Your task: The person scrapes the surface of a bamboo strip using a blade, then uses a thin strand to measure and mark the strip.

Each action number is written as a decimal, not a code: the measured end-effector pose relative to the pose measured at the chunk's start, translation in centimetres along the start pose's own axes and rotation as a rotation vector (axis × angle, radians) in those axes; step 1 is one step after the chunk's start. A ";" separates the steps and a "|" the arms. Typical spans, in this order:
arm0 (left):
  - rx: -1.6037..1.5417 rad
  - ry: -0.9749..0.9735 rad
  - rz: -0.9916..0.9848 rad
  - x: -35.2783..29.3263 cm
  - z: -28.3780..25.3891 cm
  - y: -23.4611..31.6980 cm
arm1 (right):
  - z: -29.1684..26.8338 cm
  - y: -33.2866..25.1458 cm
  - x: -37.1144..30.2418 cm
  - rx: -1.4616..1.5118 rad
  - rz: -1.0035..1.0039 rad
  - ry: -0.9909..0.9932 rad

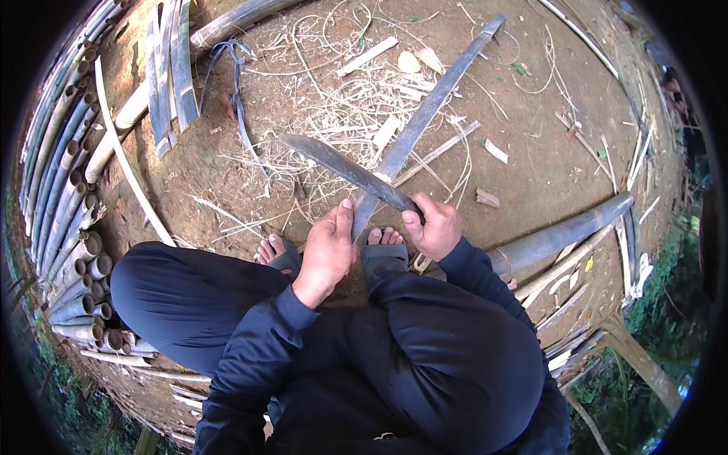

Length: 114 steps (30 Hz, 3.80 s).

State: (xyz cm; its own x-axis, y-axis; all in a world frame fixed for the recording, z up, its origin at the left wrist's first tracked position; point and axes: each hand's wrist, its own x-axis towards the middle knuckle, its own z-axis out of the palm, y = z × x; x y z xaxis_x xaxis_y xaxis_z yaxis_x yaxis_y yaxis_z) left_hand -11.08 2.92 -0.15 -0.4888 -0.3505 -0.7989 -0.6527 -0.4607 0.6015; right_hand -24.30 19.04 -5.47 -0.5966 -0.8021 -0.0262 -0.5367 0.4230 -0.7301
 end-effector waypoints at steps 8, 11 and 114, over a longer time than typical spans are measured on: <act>0.156 0.095 0.180 0.7 -1.1 -3.1 | 0.5 -0.1 -1.0 -0.080 -0.243 -0.025; -0.081 0.066 0.033 -0.2 0.2 -1.4 | -0.1 0.0 -1.0 -0.134 -0.258 -0.001; 0.127 0.204 -0.126 -13.3 -7.5 -5.6 | -5.8 18.1 13.2 -0.292 0.429 -0.037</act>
State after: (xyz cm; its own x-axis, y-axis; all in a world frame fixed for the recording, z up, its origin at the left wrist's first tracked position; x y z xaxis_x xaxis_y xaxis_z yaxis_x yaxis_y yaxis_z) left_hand 3.48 4.03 7.12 -0.2808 -0.4600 -0.8423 -0.7749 -0.4092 0.4818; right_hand -45.41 18.58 -15.07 -0.7811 -0.5425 -0.3090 -0.3956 0.8130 -0.4273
